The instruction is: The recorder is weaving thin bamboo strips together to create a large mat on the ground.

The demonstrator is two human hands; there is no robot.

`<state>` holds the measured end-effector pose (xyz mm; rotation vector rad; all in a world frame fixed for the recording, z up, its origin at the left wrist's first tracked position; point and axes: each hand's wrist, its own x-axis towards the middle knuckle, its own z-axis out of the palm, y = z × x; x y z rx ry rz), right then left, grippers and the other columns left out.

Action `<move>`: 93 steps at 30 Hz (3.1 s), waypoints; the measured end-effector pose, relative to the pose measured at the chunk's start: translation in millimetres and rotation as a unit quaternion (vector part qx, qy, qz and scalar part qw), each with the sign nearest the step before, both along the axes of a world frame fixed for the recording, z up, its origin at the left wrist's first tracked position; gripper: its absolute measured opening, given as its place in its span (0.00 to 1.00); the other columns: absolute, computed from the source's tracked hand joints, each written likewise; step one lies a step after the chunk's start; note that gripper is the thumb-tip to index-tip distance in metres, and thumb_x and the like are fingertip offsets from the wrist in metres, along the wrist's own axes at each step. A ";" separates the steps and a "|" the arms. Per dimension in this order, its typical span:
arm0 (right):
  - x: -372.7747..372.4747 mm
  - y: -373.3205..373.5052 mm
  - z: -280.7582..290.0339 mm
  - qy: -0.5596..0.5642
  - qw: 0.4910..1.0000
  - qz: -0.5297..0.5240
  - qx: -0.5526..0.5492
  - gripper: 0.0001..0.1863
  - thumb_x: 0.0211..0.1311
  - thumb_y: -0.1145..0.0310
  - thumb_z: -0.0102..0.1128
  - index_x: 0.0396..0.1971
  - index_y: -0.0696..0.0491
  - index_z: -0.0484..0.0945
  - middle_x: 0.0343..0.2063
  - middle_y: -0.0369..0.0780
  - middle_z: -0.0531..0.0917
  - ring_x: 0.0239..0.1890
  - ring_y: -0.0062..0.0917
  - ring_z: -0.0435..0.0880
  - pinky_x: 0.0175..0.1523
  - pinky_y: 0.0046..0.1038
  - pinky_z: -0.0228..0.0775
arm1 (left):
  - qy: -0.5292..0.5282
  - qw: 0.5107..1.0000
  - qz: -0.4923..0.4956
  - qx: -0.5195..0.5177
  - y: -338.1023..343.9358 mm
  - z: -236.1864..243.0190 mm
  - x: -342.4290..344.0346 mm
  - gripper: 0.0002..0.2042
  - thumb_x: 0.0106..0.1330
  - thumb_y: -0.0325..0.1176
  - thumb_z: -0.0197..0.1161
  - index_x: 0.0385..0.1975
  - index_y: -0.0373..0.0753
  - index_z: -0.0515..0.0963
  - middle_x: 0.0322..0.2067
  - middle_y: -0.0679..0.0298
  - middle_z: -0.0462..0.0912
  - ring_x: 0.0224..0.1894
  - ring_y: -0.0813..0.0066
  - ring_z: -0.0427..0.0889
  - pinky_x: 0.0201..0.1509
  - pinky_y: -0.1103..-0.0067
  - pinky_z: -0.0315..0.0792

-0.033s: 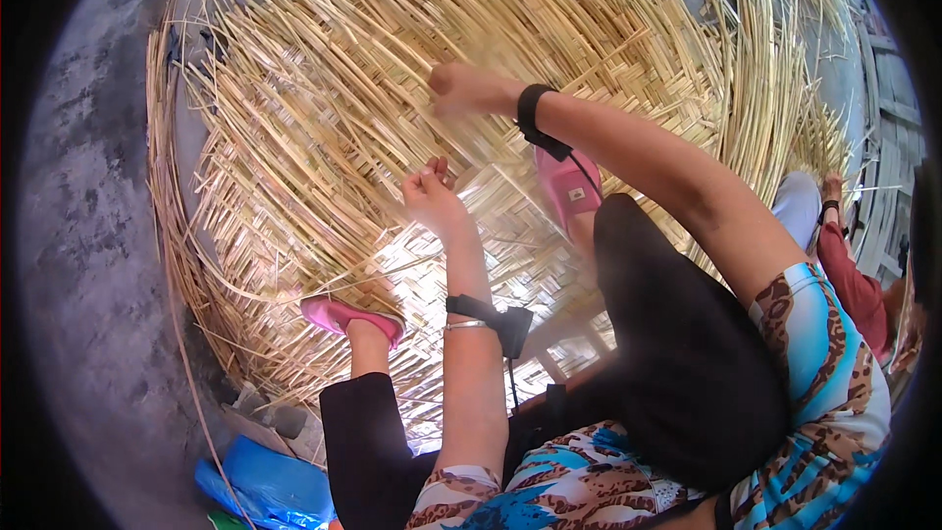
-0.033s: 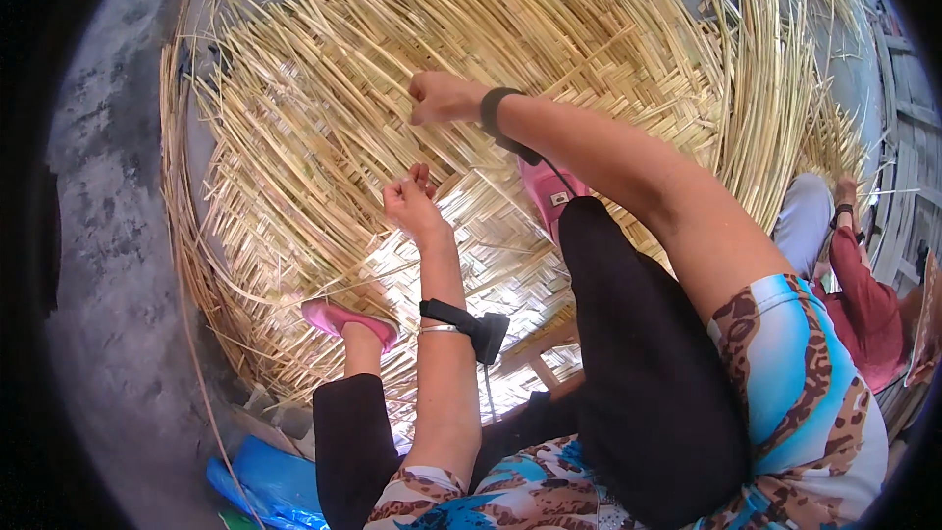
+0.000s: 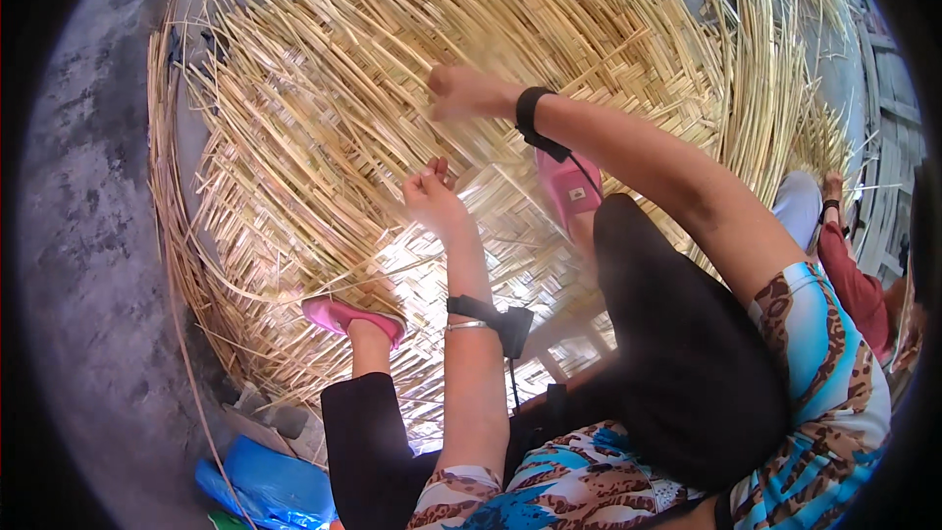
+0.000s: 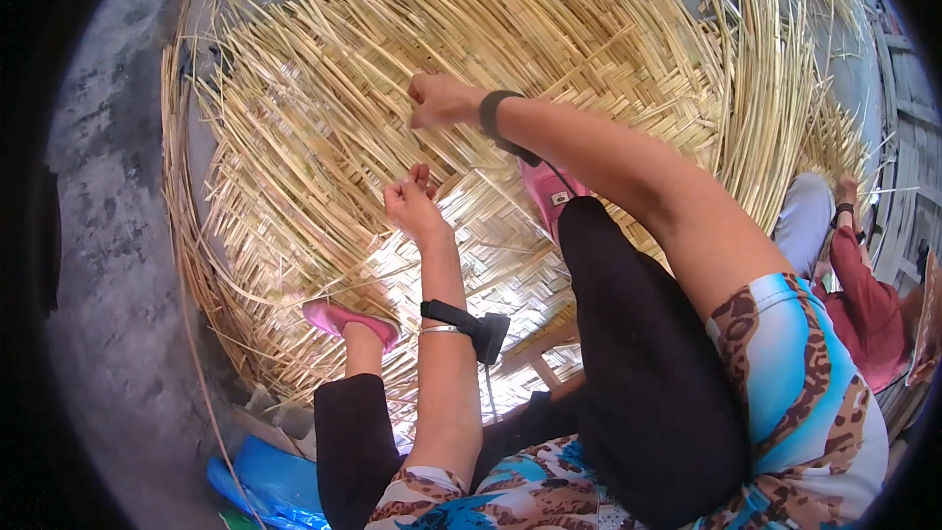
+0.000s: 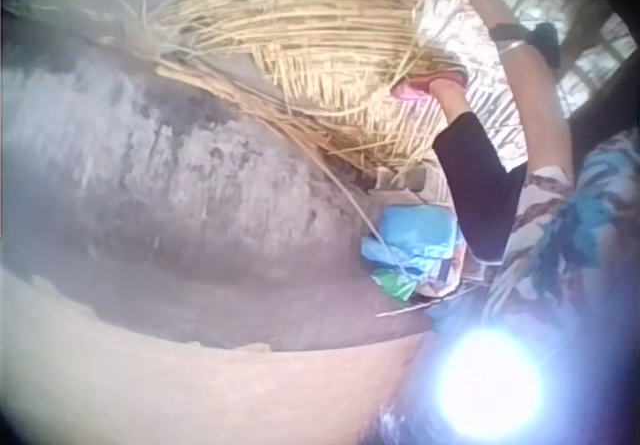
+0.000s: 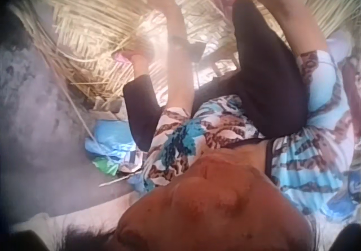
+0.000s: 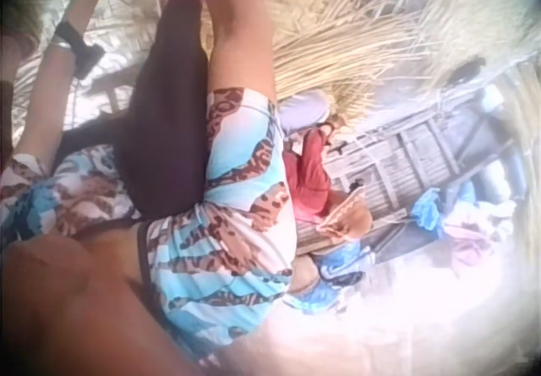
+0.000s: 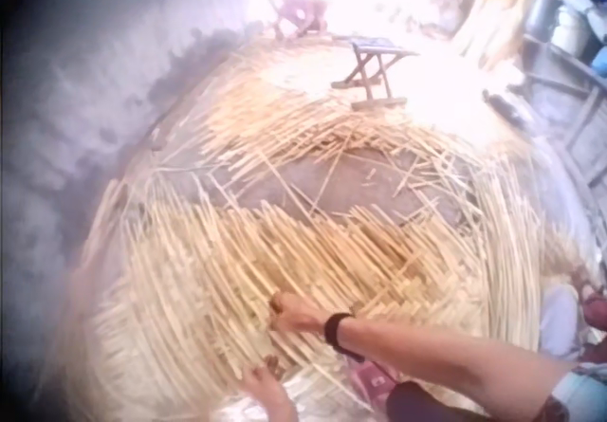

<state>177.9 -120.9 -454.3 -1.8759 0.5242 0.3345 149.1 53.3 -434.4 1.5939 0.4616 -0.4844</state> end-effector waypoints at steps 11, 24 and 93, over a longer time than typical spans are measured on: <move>-20.5 -9.1 21.9 0.010 0.985 0.006 0.172 0.18 0.53 0.55 0.68 0.34 0.55 0.84 0.21 0.30 0.78 0.28 0.14 0.71 0.31 0.20 0.59 | -0.197 0.934 -0.242 0.175 -4.4 -6.5 0.5 0.06 0.64 0.23 0.51 0.38 0.30 0.71 0.33 0.52 0.79 0.36 0.61 0.78 0.37 0.72 0.72; -117.5 -22.2 17.5 -0.144 0.833 -0.515 0.145 0.10 0.59 0.78 0.55 0.38 0.56 0.83 0.31 0.36 0.83 0.31 0.17 0.79 0.34 0.20 0.72 | -0.175 0.782 -0.469 0.371 4.0 1.2 20.3 0.08 0.62 0.34 0.55 0.33 0.38 0.79 0.33 0.49 0.78 0.39 0.49 0.77 0.43 0.62 0.69; -173.5 -115.4 20.0 -0.116 0.842 -0.527 0.002 0.13 0.54 0.79 0.51 0.37 0.53 0.83 0.29 0.33 0.83 0.29 0.14 0.79 0.35 0.19 0.73 | -0.265 0.820 -0.415 0.290 -76.5 -24.5 -54.9 0.18 0.60 0.28 0.58 0.50 0.35 0.68 0.44 0.56 0.73 0.47 0.59 0.74 0.52 0.64 0.62</move>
